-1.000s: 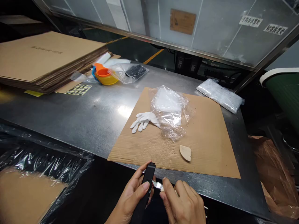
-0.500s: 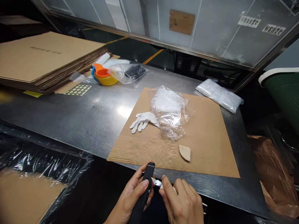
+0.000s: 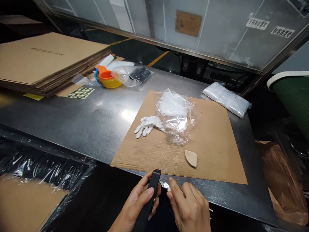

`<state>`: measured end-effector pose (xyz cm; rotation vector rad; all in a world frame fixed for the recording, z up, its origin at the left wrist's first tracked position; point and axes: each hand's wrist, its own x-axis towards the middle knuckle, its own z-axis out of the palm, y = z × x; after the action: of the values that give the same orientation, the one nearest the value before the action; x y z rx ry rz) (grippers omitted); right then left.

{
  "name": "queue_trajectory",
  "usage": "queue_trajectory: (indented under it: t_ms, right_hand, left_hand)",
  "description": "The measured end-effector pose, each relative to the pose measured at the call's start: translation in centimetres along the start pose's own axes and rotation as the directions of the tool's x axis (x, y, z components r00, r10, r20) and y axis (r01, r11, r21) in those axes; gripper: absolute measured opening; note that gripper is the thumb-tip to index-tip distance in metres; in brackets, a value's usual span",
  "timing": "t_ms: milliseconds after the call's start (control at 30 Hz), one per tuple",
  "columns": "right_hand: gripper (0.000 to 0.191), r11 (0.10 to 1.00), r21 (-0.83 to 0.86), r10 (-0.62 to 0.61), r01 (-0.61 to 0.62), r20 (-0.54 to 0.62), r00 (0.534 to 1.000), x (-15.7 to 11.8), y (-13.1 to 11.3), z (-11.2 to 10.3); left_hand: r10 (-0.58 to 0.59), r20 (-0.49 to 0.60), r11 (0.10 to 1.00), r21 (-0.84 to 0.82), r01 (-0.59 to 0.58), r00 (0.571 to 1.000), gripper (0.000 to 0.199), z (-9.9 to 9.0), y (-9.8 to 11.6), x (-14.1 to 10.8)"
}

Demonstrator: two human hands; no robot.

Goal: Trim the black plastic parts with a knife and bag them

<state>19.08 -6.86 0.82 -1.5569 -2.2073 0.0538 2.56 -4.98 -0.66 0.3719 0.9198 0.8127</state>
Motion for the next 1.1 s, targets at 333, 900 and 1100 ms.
queue_trajectory:
  t_ms: [333,900,1100]
  right_hand:
    - [0.029,1.0,-0.005,-0.027,0.027,-0.008,1.0,0.4,-0.1,-0.4]
    - [0.031,0.985,0.134,0.105,-0.106,0.012,0.994,0.0,0.8,0.7]
    - [0.03,0.766,0.494,0.31,-0.411,0.277,0.91,0.2,0.3,0.9]
  left_hand:
    - [0.013,-0.016,1.0,0.003,-0.013,1.0,0.051,0.2,0.2,-0.1]
    - [-0.013,0.001,1.0,0.012,0.013,1.0,0.053,0.0,0.1,-0.1]
    - [0.018,-0.004,0.999,0.034,-0.017,1.0,0.052,0.0,0.1,-0.1]
